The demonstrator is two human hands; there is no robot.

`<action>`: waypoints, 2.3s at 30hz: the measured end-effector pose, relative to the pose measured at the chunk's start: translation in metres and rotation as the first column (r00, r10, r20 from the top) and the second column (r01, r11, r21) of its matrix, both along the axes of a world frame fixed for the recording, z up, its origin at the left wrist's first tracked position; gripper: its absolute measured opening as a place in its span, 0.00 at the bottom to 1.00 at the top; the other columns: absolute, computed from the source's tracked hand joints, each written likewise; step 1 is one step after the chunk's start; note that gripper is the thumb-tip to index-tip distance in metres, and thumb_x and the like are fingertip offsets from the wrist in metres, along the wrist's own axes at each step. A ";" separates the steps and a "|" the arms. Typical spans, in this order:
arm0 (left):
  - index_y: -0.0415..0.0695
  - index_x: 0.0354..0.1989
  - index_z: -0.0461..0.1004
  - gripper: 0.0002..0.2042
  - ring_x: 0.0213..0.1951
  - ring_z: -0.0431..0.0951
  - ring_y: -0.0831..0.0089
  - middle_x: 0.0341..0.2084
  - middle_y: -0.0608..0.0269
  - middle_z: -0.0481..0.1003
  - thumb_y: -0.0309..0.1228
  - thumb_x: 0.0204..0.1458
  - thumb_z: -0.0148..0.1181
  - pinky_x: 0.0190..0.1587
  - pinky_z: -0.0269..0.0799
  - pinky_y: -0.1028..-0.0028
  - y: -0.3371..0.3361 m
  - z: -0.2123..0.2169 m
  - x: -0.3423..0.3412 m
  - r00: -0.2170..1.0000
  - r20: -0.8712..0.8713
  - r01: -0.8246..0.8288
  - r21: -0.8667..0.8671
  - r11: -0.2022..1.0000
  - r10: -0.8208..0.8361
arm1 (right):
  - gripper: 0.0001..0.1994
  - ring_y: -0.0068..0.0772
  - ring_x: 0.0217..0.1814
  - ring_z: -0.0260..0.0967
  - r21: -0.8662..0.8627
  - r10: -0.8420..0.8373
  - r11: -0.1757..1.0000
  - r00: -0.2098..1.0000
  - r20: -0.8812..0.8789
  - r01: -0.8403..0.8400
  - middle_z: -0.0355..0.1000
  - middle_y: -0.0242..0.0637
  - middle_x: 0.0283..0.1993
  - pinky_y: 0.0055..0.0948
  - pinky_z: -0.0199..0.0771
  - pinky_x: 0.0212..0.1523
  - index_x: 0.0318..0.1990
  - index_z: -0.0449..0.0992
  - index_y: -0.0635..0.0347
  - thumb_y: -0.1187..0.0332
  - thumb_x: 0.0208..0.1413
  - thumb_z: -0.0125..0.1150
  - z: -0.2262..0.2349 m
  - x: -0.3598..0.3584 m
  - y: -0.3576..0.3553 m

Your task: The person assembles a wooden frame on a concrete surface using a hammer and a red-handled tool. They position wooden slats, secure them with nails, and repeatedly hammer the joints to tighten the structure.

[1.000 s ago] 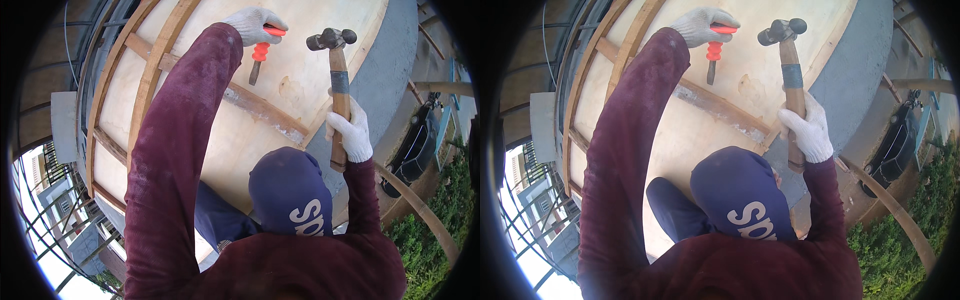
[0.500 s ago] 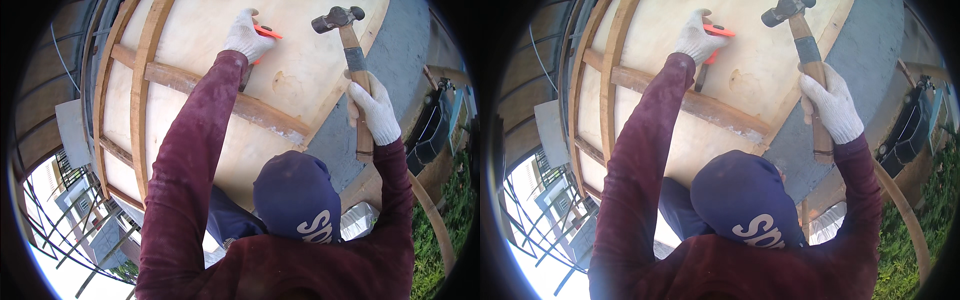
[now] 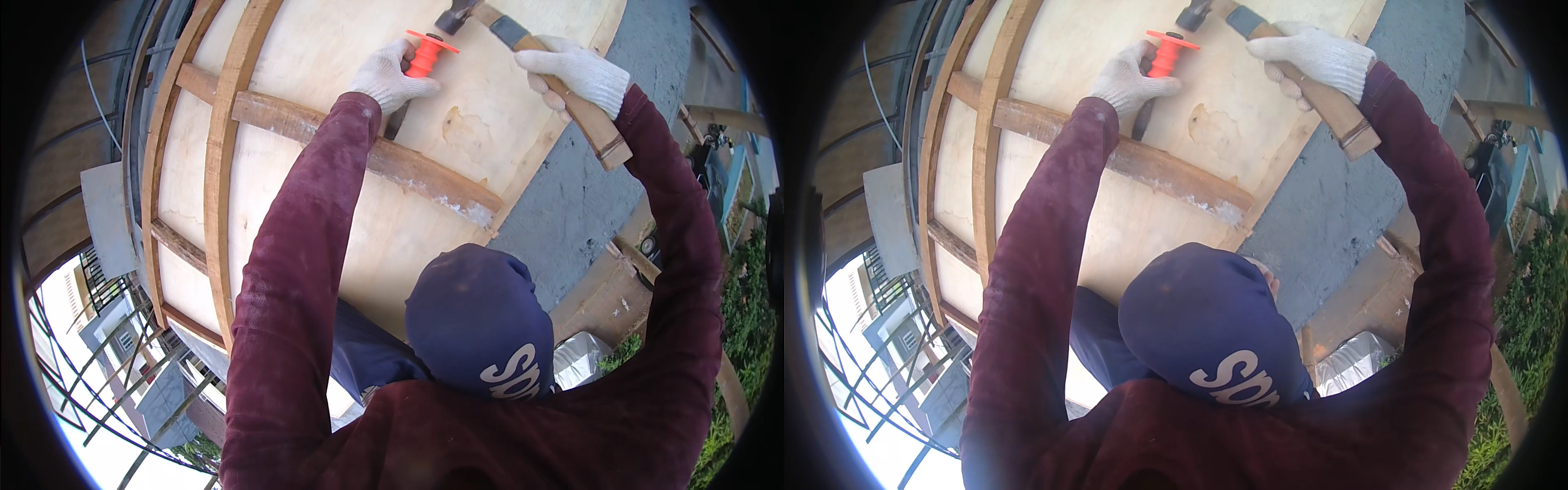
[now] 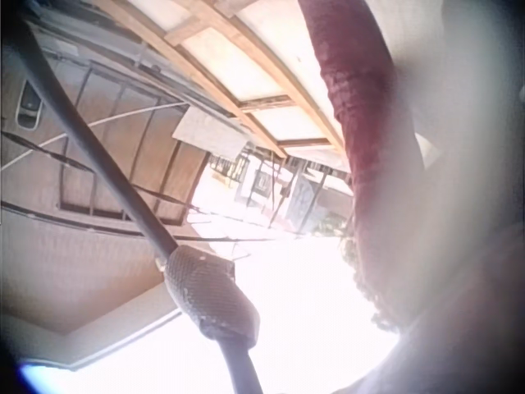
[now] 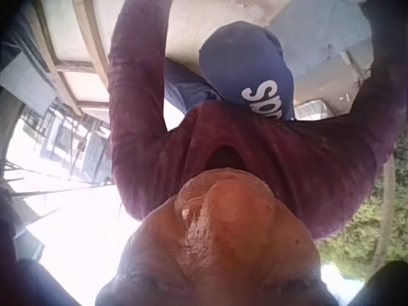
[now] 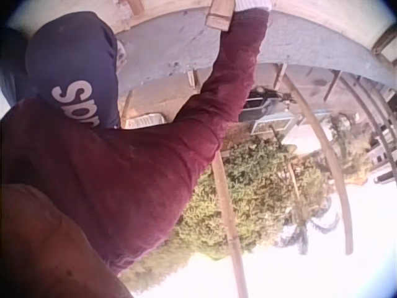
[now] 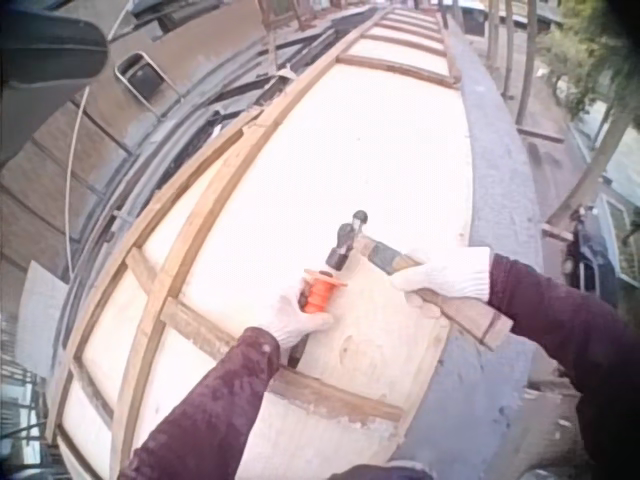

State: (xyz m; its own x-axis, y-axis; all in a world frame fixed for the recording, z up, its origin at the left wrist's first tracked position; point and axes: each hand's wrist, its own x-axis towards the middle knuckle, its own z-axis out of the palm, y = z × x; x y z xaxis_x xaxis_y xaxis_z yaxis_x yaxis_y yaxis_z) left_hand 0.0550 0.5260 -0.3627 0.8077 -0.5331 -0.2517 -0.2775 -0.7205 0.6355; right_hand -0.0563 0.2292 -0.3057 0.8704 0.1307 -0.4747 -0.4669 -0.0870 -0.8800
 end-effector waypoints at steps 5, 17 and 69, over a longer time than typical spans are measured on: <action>0.37 0.50 0.78 0.33 0.41 0.81 0.67 0.38 0.57 0.81 0.47 0.39 0.77 0.49 0.77 0.67 0.012 0.004 0.000 0.993 -0.118 0.010 -0.003 1.000 -0.011 | 0.17 0.14 0.19 0.65 -0.040 0.025 0.999 1.000 -0.008 -0.025 0.66 0.26 0.26 0.18 0.71 0.17 0.46 0.72 0.58 0.52 0.68 0.57 0.017 -0.013 -0.007; 0.36 0.49 0.80 0.34 0.37 0.80 0.70 0.34 0.59 0.80 0.50 0.38 0.78 0.45 0.76 0.70 0.026 -0.008 0.007 0.989 -0.141 0.024 -0.057 0.998 -0.032 | 0.14 0.21 0.17 0.64 -0.066 0.242 0.967 0.969 -0.045 -0.245 0.65 0.29 0.23 0.24 0.69 0.16 0.43 0.69 0.59 0.60 0.59 0.65 0.001 0.002 0.014; 0.47 0.42 0.83 0.22 0.38 0.83 0.62 0.36 0.57 0.83 0.53 0.49 0.68 0.45 0.78 0.64 0.009 0.030 -0.070 0.996 -0.039 -0.055 0.363 0.930 0.074 | 0.21 0.29 0.17 0.67 -0.180 -0.028 0.983 0.999 0.014 0.030 0.68 0.36 0.27 0.29 0.72 0.17 0.50 0.68 0.69 0.70 0.50 0.64 -0.014 -0.056 0.044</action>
State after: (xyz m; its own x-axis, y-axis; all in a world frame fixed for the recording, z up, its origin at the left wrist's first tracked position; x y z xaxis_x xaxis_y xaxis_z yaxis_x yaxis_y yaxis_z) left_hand -0.0150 0.5347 -0.3327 0.8186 -0.3452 -0.4591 -0.1967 -0.9194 0.3406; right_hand -0.1121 0.2736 -0.3198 0.8780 0.0181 -0.4783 -0.4617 -0.2310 -0.8564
